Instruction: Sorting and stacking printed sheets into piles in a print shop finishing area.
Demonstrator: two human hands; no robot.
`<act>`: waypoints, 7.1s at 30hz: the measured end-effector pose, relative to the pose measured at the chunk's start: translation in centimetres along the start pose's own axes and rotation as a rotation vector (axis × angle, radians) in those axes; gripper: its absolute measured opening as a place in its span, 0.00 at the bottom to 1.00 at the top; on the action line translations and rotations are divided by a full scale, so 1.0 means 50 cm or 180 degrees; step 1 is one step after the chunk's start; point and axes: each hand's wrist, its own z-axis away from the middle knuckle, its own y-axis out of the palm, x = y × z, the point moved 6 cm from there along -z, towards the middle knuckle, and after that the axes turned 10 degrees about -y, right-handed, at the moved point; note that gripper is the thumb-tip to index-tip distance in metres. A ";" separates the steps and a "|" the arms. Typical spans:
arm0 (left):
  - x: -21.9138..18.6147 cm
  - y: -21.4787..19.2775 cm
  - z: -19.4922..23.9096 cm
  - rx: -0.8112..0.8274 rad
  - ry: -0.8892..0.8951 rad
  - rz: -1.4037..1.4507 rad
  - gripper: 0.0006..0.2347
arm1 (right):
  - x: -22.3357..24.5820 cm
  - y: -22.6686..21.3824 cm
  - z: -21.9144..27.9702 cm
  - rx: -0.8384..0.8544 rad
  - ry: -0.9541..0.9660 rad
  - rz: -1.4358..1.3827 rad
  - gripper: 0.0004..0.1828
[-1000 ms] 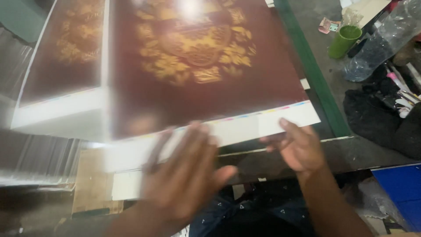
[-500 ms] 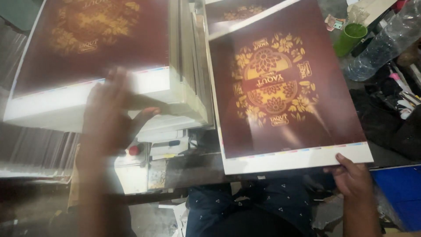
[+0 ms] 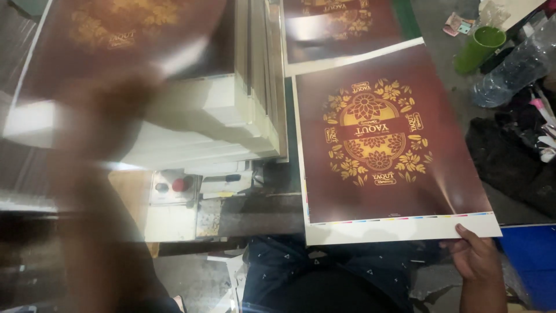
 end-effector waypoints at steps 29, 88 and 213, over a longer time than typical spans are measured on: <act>-0.294 -0.074 0.076 -0.1857 0.0496 -0.0832 0.06 | -0.108 0.172 -0.175 -0.0401 0.0963 0.1187 0.27; -0.155 0.032 0.055 -0.2189 -0.0115 -0.0295 0.18 | 0.072 0.123 0.165 -0.0421 -0.0839 0.0585 0.19; -0.567 0.010 0.118 -0.1339 0.1282 -0.0361 0.11 | 0.106 0.746 0.026 0.1975 -0.0637 0.1102 0.16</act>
